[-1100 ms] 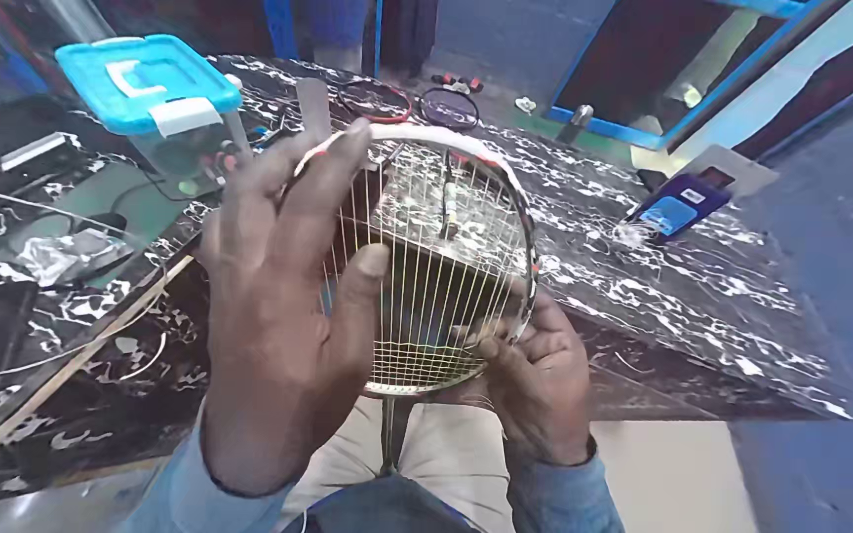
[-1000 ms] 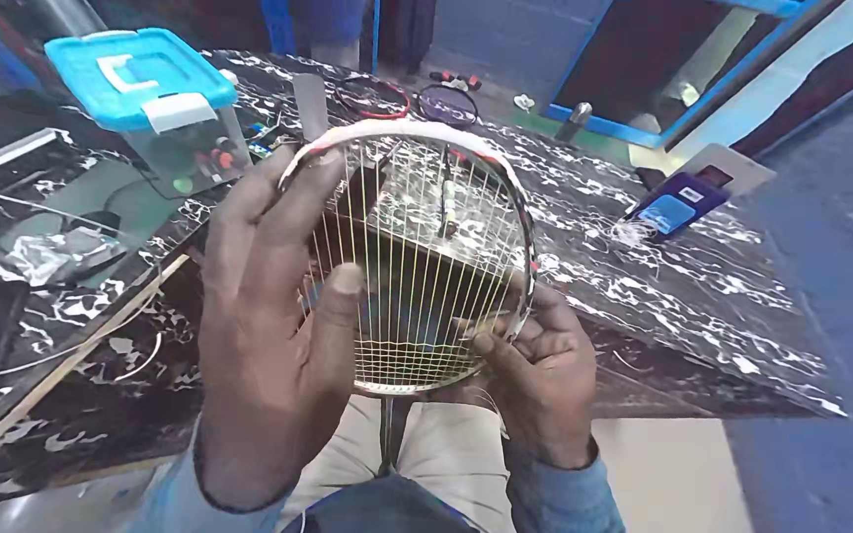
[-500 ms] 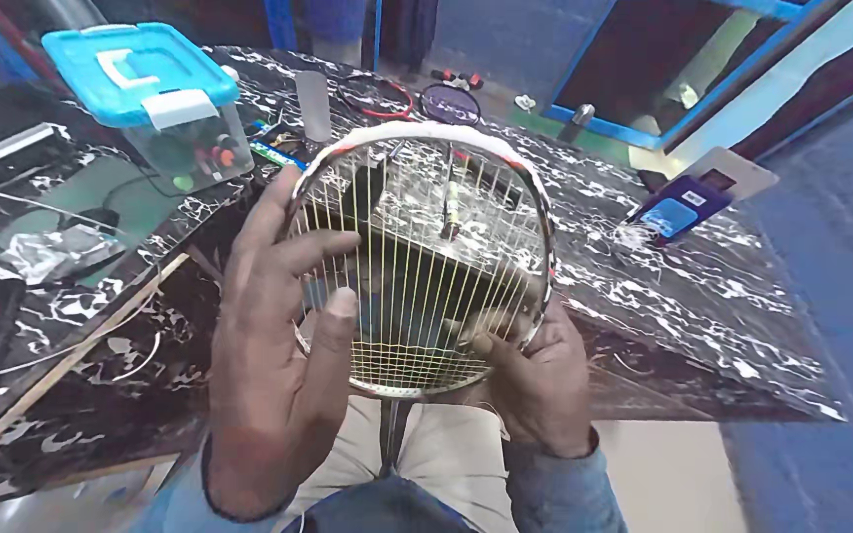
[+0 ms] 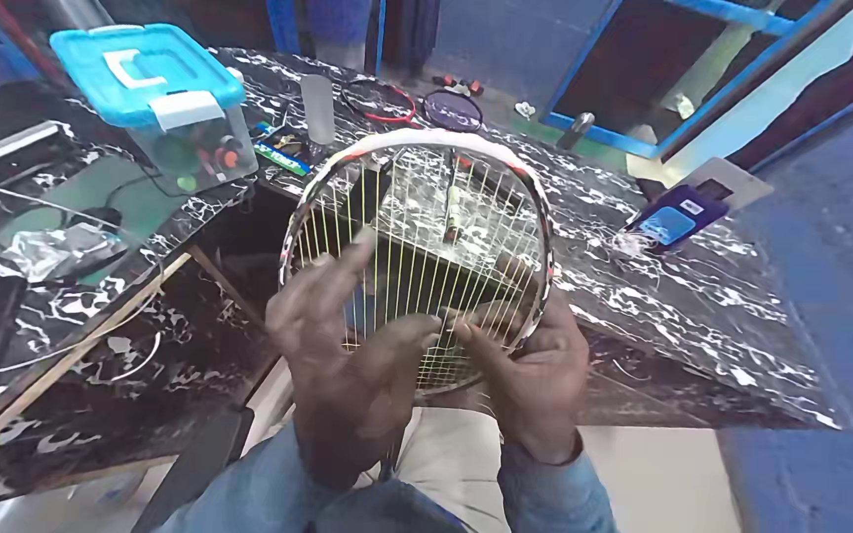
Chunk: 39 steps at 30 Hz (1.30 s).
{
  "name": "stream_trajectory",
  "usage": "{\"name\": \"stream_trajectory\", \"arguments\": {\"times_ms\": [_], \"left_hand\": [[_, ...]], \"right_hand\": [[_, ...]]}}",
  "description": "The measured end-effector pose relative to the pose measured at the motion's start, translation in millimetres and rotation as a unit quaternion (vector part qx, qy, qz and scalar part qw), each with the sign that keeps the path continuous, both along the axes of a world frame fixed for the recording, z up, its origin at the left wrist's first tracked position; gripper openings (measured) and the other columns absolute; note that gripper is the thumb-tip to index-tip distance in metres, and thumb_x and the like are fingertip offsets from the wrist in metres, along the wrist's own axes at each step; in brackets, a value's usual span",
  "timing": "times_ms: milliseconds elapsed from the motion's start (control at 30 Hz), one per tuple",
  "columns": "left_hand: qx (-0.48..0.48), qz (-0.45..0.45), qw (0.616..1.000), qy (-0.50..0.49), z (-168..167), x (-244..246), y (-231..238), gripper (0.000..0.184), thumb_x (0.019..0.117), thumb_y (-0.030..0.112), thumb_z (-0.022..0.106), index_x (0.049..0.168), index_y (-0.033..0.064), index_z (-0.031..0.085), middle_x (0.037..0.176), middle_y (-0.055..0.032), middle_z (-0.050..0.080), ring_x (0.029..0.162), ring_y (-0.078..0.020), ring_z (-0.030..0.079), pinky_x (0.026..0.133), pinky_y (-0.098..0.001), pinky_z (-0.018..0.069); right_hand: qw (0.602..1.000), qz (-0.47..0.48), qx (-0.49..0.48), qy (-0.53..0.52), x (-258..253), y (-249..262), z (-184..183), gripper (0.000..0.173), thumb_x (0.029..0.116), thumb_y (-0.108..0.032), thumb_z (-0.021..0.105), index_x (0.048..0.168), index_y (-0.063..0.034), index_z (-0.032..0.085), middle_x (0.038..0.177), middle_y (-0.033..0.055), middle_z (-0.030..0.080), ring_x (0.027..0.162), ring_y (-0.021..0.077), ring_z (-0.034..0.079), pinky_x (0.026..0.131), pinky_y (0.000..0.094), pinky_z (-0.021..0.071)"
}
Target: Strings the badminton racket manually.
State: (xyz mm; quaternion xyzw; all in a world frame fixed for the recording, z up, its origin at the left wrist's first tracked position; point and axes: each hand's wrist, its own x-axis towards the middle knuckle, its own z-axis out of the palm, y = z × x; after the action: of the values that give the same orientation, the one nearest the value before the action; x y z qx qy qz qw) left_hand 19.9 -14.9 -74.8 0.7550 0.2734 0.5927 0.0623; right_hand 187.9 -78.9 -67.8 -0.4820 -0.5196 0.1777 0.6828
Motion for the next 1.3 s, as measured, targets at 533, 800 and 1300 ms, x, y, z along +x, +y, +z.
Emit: {"name": "stream_trajectory", "arguments": {"times_ms": [533, 800, 1300], "left_hand": [[-0.003, 0.008, 0.999, 0.035, -6, 6, 6, 0.007, 0.0930, 0.028, 0.073, 0.088, 0.0322, 0.075, 0.135, 0.0058, 0.060, 0.141, -0.0239, 0.036, 0.114, -0.0537, 0.0210], [-0.006, -0.026, 0.999, 0.029, -6, -9, 7, 0.007, 0.0900, 0.029, 0.078, 0.093, 0.0305, 0.072, 0.125, 0.0047, 0.056, 0.123, -0.0142, 0.047, 0.106, -0.0414, 0.0326], [-0.017, -0.041, 0.997, 0.059, -7, -7, 6, 0.013, 0.0935, 0.030, 0.075, 0.107, 0.0307, 0.077, 0.130, 0.0048, 0.059, 0.122, -0.0144, 0.047, 0.105, -0.0459, 0.0284]], "right_hand": [[0.985, 0.139, -0.027, 0.094, 4, 0, 7, 0.068, 0.0842, 0.003, 0.078, 0.143, -0.0052, 0.045, 0.105, 0.0106, 0.076, 0.093, 0.0196, 0.076, 0.086, 0.0348, 0.0645], [0.999, -0.045, -0.029, 0.012, -9, 5, 7, 0.070, 0.0689, -0.002, 0.087, 0.131, -0.0026, 0.055, 0.094, 0.0048, 0.076, 0.083, 0.0160, 0.076, 0.077, 0.0322, 0.0666], [0.984, 0.096, -0.060, 0.134, 1, 7, 11, 0.068, 0.0751, 0.012, 0.080, 0.137, -0.0027, 0.057, 0.097, 0.0129, 0.077, 0.082, 0.0205, 0.077, 0.077, 0.0354, 0.0667]]}}
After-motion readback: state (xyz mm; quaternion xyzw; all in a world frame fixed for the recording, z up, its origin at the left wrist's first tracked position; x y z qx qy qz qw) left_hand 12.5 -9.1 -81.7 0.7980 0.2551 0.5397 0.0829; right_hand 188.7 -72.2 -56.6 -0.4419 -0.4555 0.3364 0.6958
